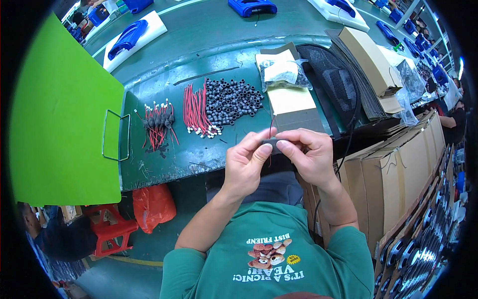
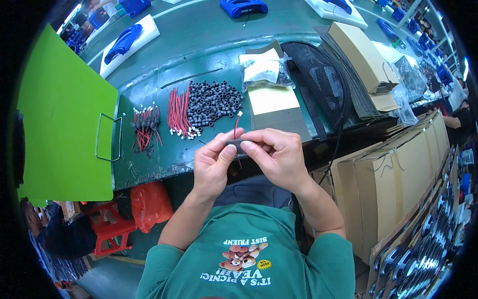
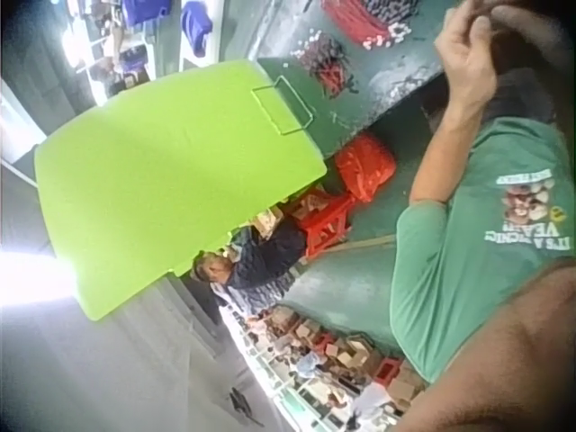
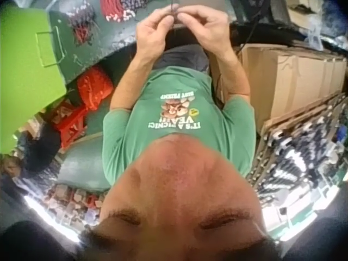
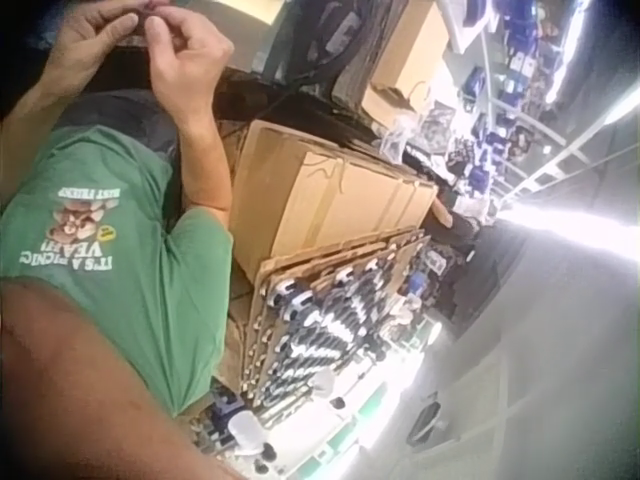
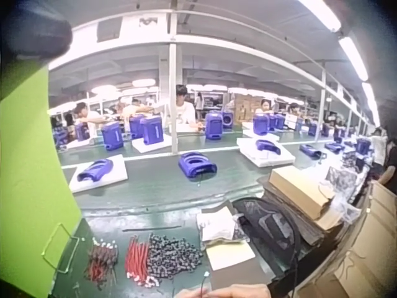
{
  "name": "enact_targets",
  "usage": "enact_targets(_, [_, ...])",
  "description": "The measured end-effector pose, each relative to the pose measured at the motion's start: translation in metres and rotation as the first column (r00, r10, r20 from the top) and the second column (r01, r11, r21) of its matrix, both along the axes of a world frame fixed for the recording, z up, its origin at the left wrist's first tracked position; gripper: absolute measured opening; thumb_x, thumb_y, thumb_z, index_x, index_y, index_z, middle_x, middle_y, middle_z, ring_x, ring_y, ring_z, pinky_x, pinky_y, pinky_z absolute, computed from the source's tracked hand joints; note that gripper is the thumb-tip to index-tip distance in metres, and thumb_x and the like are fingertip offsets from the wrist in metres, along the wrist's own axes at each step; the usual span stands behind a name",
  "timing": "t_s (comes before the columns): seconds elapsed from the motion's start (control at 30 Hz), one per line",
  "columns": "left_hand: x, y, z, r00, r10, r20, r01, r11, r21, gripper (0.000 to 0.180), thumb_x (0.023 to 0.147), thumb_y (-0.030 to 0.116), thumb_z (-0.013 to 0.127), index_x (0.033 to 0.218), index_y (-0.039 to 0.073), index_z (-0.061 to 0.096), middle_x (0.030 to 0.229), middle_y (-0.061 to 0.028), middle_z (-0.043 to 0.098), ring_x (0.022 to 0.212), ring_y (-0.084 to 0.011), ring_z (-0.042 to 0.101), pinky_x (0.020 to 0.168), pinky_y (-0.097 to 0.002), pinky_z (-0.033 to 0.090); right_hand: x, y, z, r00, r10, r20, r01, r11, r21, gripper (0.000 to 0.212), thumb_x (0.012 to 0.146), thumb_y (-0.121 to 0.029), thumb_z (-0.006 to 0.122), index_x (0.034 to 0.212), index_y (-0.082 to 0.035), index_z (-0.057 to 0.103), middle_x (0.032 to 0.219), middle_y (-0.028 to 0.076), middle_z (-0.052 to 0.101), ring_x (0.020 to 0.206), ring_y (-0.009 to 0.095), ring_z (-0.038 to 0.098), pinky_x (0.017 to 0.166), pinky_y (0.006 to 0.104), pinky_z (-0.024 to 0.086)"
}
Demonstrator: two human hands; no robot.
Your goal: The person assembles electronic components by hand, attaching connectors to wires at a workstation.
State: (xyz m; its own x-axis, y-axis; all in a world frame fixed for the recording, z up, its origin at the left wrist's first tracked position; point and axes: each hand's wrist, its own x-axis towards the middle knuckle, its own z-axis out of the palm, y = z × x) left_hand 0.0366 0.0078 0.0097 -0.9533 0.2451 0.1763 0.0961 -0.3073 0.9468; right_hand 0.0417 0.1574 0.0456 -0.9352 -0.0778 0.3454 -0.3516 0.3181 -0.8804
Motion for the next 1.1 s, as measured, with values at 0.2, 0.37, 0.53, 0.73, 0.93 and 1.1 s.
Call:
enact_targets(0.2, [-0.002,0.002,-0.012,0.971,0.007,0.237,-0.110,0.901,0.420,0.014,0.080,0.006,0.062,0.091,-0.001,0.058,0.082,-0.0053,0.061,0.070,-0.0083,0.057,0.066,-0.0188,0.047,0.001,-0.005,0.000,1.000,-0.022,-0.019,0.022,1.000,0.010,0.014,0.074,-0.003,0.064,0.087,0.001,0.064,0.067,0.006,0.060,0.051,0.006,0.051,0.046,0.0187,0.040])
enact_targets(0.37, [0.000,0.003,-0.009,0.988,0.072,0.135,-0.108,0.954,0.279,0.015,0.079,0.005,0.062,0.091,-0.002,0.058,0.082,-0.0051,0.061,0.069,-0.0075,0.056,0.064,-0.0186,0.046,-0.001,-0.008,-0.002,0.996,-0.037,-0.077,0.041,0.998,0.045,0.014,0.073,-0.003,0.064,0.086,0.002,0.063,0.068,0.008,0.060,0.051,0.009,0.053,0.047,0.0190,0.041])
enact_targets(0.53, [-0.001,0.004,-0.005,0.977,0.077,0.200,-0.128,0.958,0.257,0.014,0.083,0.008,0.059,0.092,-0.002,0.058,0.079,-0.0035,0.060,0.064,-0.0062,0.053,0.059,-0.0177,0.044,-0.003,-0.017,-0.006,0.978,-0.053,-0.203,0.060,0.998,0.027,0.014,0.073,-0.001,0.064,0.087,0.001,0.064,0.070,0.010,0.062,0.056,0.011,0.057,0.050,0.0223,0.046])
enact_targets(0.73, [0.000,0.002,-0.008,0.968,-0.006,0.249,-0.063,0.960,0.271,0.019,0.087,0.016,0.052,0.094,-0.001,0.057,0.071,-0.0031,0.058,0.056,-0.0054,0.051,0.049,-0.0170,0.043,-0.003,-0.018,-0.009,0.966,-0.093,-0.239,0.106,0.993,0.041,0.018,0.073,0.000,0.063,0.091,-0.001,0.065,0.076,0.009,0.058,0.062,0.013,0.058,0.053,0.0224,0.047])
enact_targets(0.93, [-0.001,-0.002,-0.011,0.948,-0.126,0.292,0.011,0.930,0.367,0.020,0.088,0.021,0.050,0.090,0.001,0.055,0.067,-0.0039,0.057,0.050,-0.0066,0.050,0.043,-0.0181,0.041,-0.003,-0.014,-0.004,0.996,-0.013,-0.091,0.013,1.000,-0.002,0.020,0.074,-0.001,0.064,0.094,-0.002,0.065,0.080,0.008,0.057,0.066,0.010,0.055,0.056,0.0200,0.045])
enact_targets(1.1, [-0.002,-0.005,-0.012,0.863,-0.423,0.278,0.121,0.706,0.698,0.020,0.086,0.022,0.053,0.087,0.002,0.053,0.067,-0.0053,0.057,0.049,-0.0074,0.051,0.043,-0.0201,0.043,-0.007,-0.014,-0.013,0.940,0.249,0.231,-0.116,0.875,-0.470,0.018,0.076,-0.002,0.063,0.094,0.001,0.064,0.080,0.005,0.057,0.068,0.008,0.053,0.061,0.0196,0.043])
